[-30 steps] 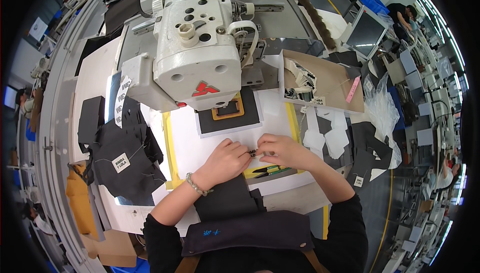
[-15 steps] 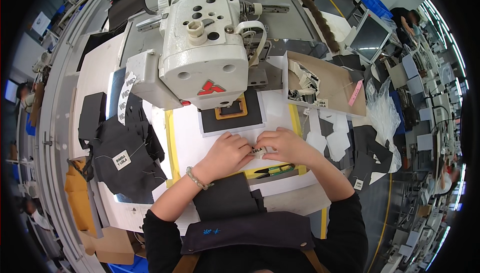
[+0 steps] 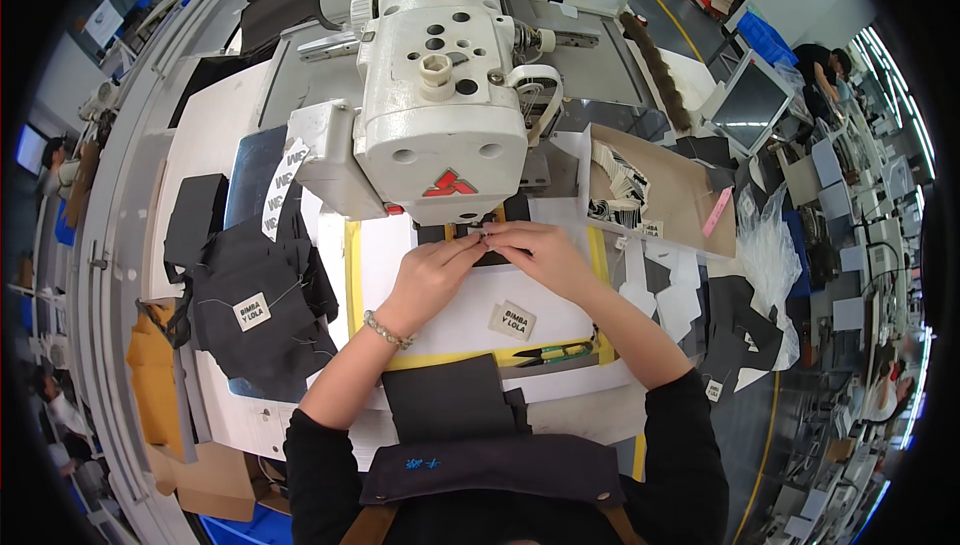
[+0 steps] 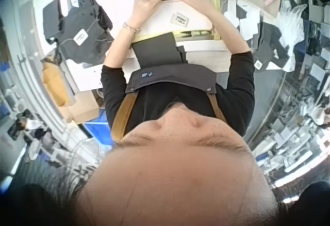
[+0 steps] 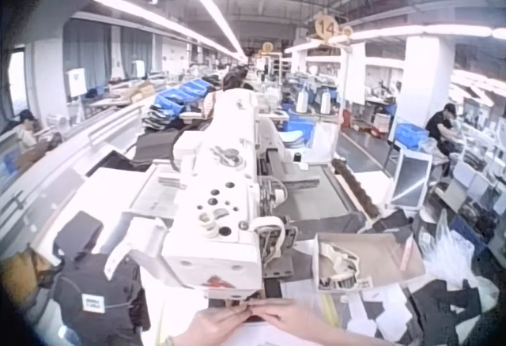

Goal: The person sews white rectangular labels onto black fabric pieces using a sewing machine. They repeatedly pick up a fabric piece, place it under the needle, sew the label, and then remove the finished piece. The process is repeated multiple times throughout the video.

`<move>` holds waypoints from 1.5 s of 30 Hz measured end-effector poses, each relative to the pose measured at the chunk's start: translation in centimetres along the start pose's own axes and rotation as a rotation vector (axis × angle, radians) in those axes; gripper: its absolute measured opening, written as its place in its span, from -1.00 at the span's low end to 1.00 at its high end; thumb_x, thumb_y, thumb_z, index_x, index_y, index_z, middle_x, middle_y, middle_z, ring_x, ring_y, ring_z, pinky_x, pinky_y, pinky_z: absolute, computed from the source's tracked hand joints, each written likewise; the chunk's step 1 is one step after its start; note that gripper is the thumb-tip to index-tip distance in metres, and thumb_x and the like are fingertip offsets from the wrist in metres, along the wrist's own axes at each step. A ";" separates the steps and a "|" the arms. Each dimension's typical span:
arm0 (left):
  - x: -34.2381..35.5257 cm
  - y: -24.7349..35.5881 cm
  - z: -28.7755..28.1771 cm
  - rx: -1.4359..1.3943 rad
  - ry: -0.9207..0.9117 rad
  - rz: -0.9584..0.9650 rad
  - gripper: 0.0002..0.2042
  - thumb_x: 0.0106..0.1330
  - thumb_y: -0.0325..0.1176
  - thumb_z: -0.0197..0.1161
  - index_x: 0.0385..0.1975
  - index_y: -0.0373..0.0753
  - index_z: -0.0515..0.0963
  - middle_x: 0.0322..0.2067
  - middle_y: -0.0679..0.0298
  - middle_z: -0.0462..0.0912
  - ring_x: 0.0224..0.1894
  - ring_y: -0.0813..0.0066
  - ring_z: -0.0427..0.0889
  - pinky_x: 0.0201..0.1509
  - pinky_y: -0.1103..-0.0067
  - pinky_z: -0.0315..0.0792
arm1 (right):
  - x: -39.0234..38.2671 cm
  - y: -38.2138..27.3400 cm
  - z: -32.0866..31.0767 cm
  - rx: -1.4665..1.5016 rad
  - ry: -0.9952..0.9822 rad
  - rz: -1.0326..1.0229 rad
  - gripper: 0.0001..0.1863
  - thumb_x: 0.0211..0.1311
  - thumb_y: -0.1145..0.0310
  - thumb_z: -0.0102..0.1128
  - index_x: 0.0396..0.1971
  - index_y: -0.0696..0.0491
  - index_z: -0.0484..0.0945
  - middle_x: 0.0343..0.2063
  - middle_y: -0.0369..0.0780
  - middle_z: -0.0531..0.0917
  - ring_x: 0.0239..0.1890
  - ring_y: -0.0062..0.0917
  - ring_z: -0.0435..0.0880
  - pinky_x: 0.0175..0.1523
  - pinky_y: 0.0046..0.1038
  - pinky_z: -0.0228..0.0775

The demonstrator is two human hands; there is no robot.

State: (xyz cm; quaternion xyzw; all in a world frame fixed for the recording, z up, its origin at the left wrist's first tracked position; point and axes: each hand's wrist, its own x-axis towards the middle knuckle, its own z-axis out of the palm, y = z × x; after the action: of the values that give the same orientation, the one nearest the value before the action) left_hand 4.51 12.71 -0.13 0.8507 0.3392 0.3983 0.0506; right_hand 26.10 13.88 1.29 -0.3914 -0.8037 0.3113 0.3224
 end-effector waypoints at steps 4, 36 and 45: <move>-0.9 -0.9 0.1 0.203 -0.081 0.061 -0.82 0.07 -0.50 0.31 -0.30 -0.22 0.65 -0.19 0.28 0.71 -0.23 0.42 0.72 -0.30 0.53 0.59 | 1.2 1.6 1.0 -0.168 -0.036 -0.108 -0.80 0.18 0.45 0.22 -0.18 0.10 0.67 -0.05 -0.16 0.68 -0.06 -0.27 0.66 0.04 -0.35 0.52; -1.3 1.1 0.2 0.402 -0.313 -0.064 -0.34 0.20 0.10 0.21 0.14 -0.32 0.44 0.02 0.17 0.52 0.14 0.31 0.43 0.07 0.48 0.26 | 0.0 0.4 -0.4 -0.647 -0.015 -0.255 -0.70 0.14 0.21 0.31 -0.13 -0.02 0.64 -0.11 -0.37 0.70 -0.09 -0.57 0.56 0.02 -0.33 0.16; -1.5 1.0 0.3 0.364 -0.334 -0.112 -0.34 0.21 0.08 0.22 0.16 -0.34 0.41 0.10 0.14 0.46 0.19 0.27 0.38 0.14 0.41 0.25 | -0.1 0.8 0.4 -0.659 -0.097 -0.234 -0.58 0.24 0.15 0.21 0.05 0.00 0.51 0.11 -0.28 0.54 0.16 -0.50 0.46 0.18 -0.22 0.14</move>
State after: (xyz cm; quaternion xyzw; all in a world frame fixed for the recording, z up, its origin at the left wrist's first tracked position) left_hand 4.60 11.08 -0.93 0.8796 0.4390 0.1812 -0.0262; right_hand 26.14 14.12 0.42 -0.3644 -0.9148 0.0144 0.1735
